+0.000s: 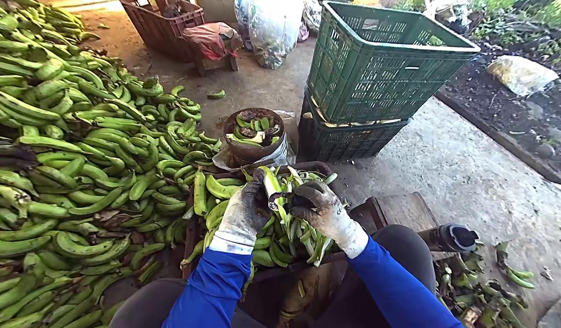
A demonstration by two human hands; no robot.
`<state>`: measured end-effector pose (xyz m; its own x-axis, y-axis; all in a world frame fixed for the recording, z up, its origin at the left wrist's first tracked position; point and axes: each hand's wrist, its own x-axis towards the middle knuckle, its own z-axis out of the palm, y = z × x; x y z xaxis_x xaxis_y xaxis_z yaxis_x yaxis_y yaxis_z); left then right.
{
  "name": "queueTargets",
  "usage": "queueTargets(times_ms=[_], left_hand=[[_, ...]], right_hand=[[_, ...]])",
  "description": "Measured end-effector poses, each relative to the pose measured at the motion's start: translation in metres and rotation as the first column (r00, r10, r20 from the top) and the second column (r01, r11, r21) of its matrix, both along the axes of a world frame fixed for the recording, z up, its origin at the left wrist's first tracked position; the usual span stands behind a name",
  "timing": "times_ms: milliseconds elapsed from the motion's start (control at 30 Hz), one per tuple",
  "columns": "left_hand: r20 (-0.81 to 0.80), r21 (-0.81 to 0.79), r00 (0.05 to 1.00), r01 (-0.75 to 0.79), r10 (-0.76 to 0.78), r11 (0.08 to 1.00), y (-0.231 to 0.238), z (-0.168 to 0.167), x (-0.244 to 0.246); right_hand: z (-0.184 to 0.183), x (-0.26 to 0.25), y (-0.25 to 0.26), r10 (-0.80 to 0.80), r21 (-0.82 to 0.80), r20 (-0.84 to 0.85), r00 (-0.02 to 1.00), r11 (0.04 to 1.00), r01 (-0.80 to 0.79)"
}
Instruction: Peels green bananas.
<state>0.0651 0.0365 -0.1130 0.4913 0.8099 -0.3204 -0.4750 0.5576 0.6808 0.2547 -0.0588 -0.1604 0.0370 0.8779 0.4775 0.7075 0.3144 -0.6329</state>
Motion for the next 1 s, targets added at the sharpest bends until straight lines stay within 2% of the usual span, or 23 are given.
queueTargets(times_ms=[200, 233, 300, 367, 433, 500, 600, 667, 733, 833, 1000], left_hand=[[-0.075, 0.164, 0.967, 0.251, -0.242, 0.954, -0.006, 0.006, -0.004], [-0.086, 0.211, 0.947, 0.321, -0.310, 0.923, -0.007, 0.007, -0.006], [-0.157, 0.280, 0.899, 0.437, -0.408, 0.855, -0.008, 0.006, -0.008], [-0.231, 0.321, 0.855, 0.518, -0.464, 0.793, -0.009, 0.004, -0.008], [-0.232, 0.347, 0.831, 0.557, -0.507, 0.755, -0.009, 0.005, -0.005], [-0.171, 0.354, 0.852, 0.522, -0.495, 0.776, -0.009, 0.006, -0.004], [0.029, 0.294, 0.926, 0.353, -0.377, 0.888, -0.002, 0.001, -0.004], [0.231, 0.186, 0.933, 0.237, -0.277, 0.953, 0.002, -0.003, -0.005], [0.363, 0.096, 0.909, 0.181, -0.204, 0.979, 0.003, -0.002, -0.005], [0.361, 0.092, 0.912, 0.171, -0.193, 0.981, 0.001, 0.000, -0.005], [0.227, 0.226, 0.906, 0.307, -0.357, 0.924, 0.003, 0.000, -0.010]], right_hand=[[0.011, 0.011, 0.002, 0.002, 0.045, -0.034, 0.999, 0.999, 0.000], [0.015, 0.016, 0.003, -0.009, 0.005, -0.051, 0.999, 1.000, 0.009], [0.026, 0.028, 0.007, -0.054, -0.178, -0.088, 0.995, 0.983, 0.037], [0.027, 0.044, 0.015, -0.117, -0.386, -0.078, 0.990, 0.919, 0.078], [0.019, 0.059, 0.024, -0.185, -0.524, -0.034, 0.982, 0.840, 0.140], [0.017, 0.062, 0.024, -0.270, -0.565, -0.020, 0.963, 0.798, 0.212], [0.028, 0.051, 0.010, -0.319, -0.426, -0.073, 0.945, 0.867, 0.259], [0.029, 0.041, -0.003, -0.212, -0.235, -0.153, 0.965, 0.957, 0.173], [0.027, 0.035, -0.012, -0.059, -0.078, -0.161, 0.985, 0.996, 0.046], [0.025, 0.029, -0.016, 0.039, -0.041, -0.099, 0.994, 0.998, -0.043], [0.027, 0.026, -0.016, 0.076, -0.026, -0.040, 0.996, 0.997, -0.077]])
